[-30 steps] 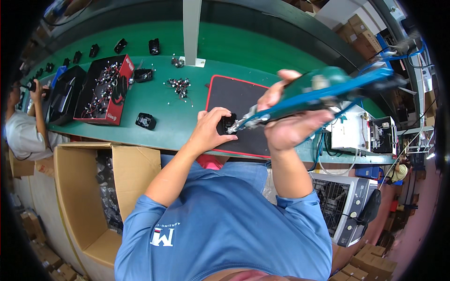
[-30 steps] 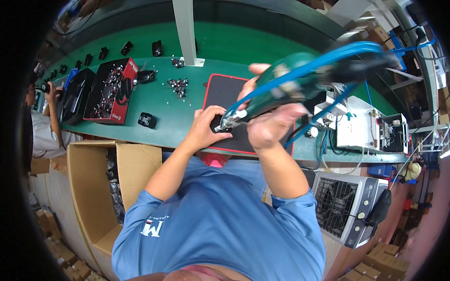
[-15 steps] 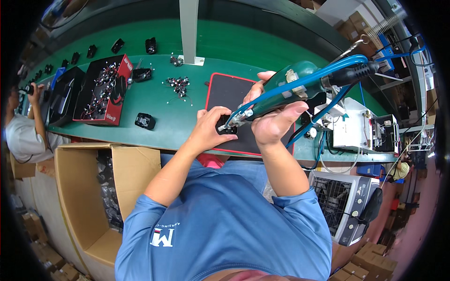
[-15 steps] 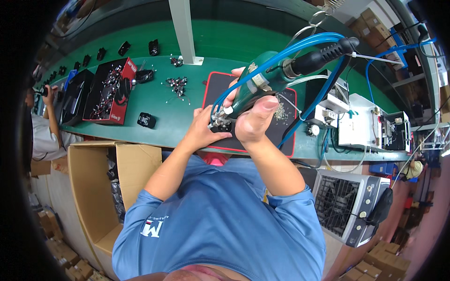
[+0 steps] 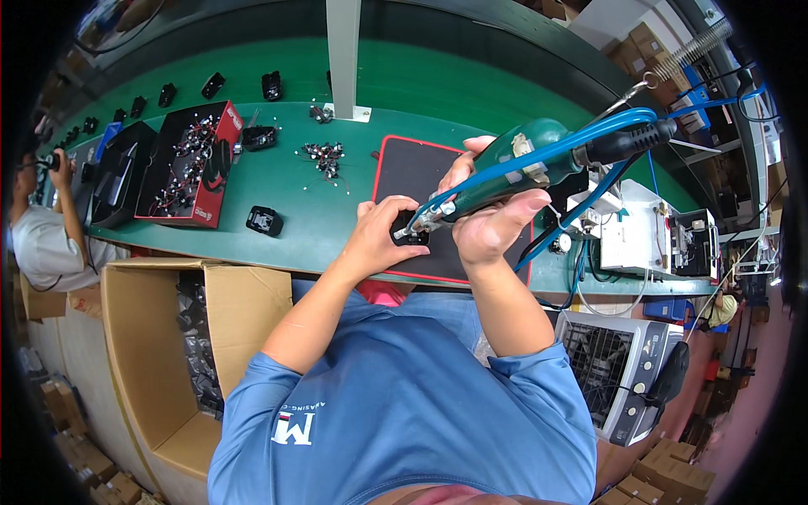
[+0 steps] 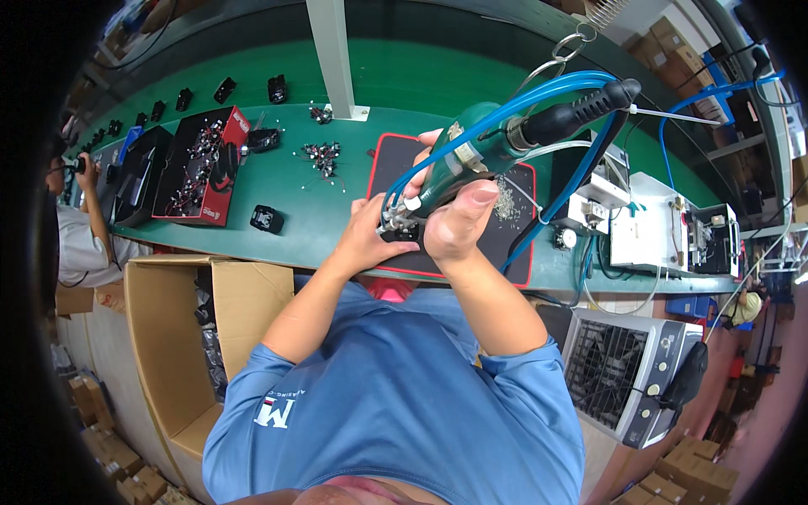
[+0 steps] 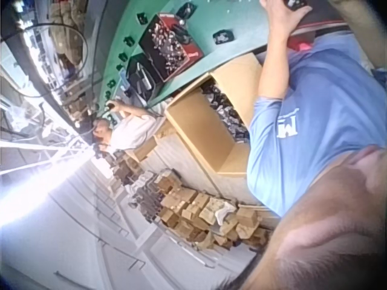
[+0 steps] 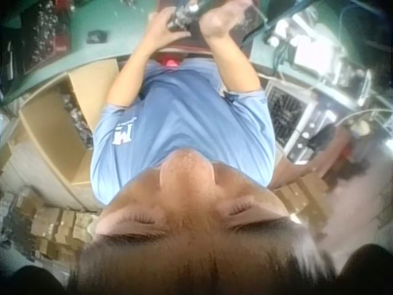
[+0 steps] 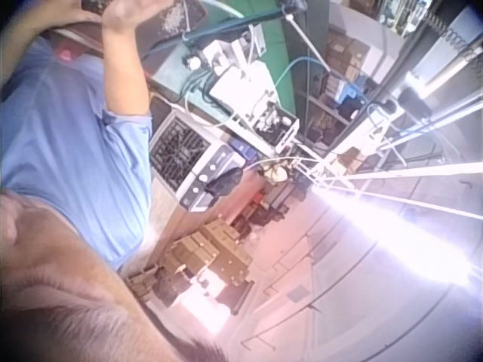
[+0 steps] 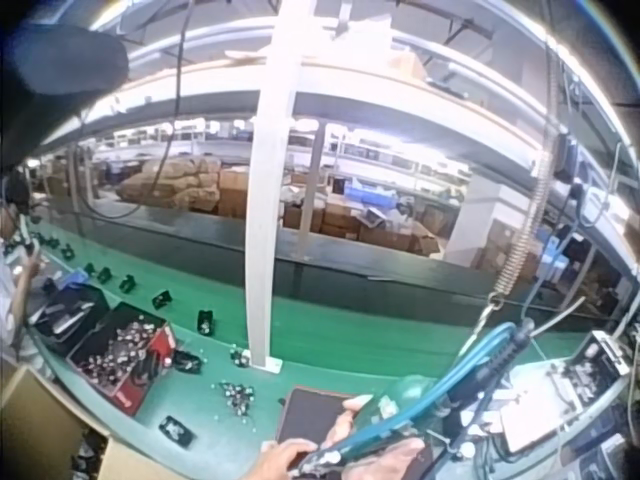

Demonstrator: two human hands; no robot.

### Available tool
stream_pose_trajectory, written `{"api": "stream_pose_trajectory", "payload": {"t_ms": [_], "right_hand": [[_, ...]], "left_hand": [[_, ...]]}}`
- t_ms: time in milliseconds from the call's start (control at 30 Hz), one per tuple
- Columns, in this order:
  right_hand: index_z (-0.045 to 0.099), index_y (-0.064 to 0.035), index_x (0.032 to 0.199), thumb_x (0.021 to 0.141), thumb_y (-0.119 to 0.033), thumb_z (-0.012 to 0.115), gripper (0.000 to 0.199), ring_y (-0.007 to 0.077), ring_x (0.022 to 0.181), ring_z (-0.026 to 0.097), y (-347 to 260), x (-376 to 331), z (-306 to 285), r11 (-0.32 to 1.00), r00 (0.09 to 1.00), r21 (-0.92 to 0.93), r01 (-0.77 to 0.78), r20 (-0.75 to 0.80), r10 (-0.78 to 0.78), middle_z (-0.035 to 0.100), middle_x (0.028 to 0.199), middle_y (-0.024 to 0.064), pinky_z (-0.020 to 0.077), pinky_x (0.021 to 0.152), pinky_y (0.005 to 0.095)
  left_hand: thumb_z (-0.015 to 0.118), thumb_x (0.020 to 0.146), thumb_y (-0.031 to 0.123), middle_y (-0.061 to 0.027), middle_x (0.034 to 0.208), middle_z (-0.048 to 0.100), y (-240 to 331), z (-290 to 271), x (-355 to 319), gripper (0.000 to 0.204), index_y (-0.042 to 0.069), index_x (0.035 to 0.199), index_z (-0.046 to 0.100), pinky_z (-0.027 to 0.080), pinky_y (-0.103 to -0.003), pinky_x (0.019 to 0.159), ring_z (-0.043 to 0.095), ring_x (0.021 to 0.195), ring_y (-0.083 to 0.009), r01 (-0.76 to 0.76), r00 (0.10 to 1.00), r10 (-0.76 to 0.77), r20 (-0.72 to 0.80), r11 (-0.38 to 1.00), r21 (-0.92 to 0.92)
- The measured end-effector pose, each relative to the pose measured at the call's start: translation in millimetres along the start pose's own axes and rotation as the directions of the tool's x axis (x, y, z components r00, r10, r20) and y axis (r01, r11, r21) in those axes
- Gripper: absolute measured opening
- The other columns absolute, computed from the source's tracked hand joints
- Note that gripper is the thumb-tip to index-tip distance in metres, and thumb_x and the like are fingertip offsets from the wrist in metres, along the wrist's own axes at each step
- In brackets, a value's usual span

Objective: The person fastens screws into plastic electronic housings using an electric screwdriver on an assembly line.

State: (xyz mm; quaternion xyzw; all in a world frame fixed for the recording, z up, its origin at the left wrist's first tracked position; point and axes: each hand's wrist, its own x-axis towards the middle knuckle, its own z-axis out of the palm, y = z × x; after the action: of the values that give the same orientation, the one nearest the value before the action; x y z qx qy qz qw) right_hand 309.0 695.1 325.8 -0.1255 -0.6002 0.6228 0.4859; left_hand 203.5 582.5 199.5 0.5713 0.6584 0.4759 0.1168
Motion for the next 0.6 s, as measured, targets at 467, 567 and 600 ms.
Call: {"api": "stream_pose_trajectory", "payload": {"t_ms": [467, 567, 600], "right_hand": [[0.057, -0.0015, 0.116, 0.079, -0.099, 0.038, 0.106, 0.0157, 0.06, 0.059, 11, -7, 3, 0.999, 1.0, 0.027, -0.025, -0.013, 0.026, 0.06, 0.072, 0.0069, 0.0509, 0.057, 0.0289], [0.057, -0.0005, 0.115, 0.079, -0.099, 0.039, 0.106, 0.0149, 0.059, 0.058, 14, -5, 1, 1.0, 1.0, 0.008, -0.022, 0.02, 0.022, 0.059, 0.071, 0.0061, 0.0496, 0.056, 0.0281], [0.057, 0.0001, 0.116, 0.08, -0.098, 0.037, 0.106, 0.0146, 0.059, 0.058, 10, -3, 1, 1.0, 1.0, 0.002, -0.015, 0.005, 0.015, 0.059, 0.071, 0.006, 0.0492, 0.056, 0.0277]], "left_hand": [[0.097, 0.062, 0.034, -0.0064, 0.125, 0.067, -5, 6, -5, 0.078, 0.011, 0.127, 0.06, 0.037, -0.038, 0.096, 0.065, 0.111, -0.0256, 0.199, 0.979, -0.202, 0.01, 0.958, -0.205], [0.097, 0.062, 0.033, -0.006, 0.127, 0.067, -4, 2, -2, 0.08, 0.011, 0.13, 0.059, 0.036, -0.039, 0.097, 0.065, 0.108, -0.0261, -0.028, 0.999, 0.028, 0.032, 0.999, -0.02], [0.097, 0.062, 0.033, -0.0057, 0.127, 0.067, -2, 1, -1, 0.082, 0.012, 0.131, 0.059, 0.036, -0.039, 0.098, 0.065, 0.11, -0.0259, 0.005, 1.0, -0.005, 0.031, 1.0, -0.024]]}}
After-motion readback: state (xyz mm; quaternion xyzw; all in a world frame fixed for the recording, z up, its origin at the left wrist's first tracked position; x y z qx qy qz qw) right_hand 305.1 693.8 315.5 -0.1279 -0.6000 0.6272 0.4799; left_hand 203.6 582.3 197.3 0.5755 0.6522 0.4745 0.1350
